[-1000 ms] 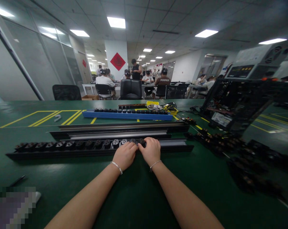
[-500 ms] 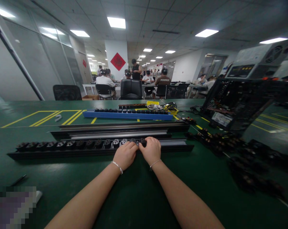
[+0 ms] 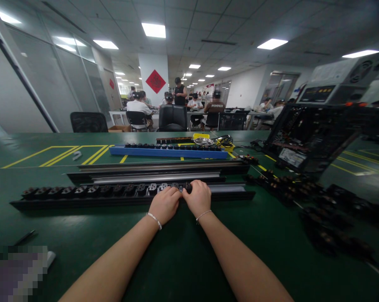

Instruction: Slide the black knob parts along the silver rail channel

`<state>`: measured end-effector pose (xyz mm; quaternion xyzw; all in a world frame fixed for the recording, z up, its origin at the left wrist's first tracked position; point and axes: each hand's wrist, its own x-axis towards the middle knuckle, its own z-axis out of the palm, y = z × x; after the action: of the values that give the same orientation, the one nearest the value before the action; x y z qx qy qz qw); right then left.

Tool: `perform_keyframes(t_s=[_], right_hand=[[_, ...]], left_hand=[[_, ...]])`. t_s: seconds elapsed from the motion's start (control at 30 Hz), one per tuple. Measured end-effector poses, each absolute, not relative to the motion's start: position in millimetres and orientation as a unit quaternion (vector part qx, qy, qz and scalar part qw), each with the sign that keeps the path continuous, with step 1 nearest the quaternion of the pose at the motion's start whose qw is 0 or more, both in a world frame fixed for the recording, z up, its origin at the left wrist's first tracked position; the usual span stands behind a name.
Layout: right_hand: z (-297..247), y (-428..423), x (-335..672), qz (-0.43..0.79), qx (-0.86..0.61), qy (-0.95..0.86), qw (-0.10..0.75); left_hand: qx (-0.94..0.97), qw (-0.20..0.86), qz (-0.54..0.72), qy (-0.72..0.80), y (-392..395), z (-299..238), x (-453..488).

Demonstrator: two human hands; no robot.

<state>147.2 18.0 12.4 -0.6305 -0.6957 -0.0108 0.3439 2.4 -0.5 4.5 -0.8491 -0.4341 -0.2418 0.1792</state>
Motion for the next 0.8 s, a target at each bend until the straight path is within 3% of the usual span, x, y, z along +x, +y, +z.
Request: perform_keyframes(t_s=[0.8], right_hand=[[8.9,18.4,148.3,-0.039,-0.644,-0.682,0.345]], left_hand=[[-0.848,0.178,-0.233,-0.441,-0.5,3.9,1.5]])
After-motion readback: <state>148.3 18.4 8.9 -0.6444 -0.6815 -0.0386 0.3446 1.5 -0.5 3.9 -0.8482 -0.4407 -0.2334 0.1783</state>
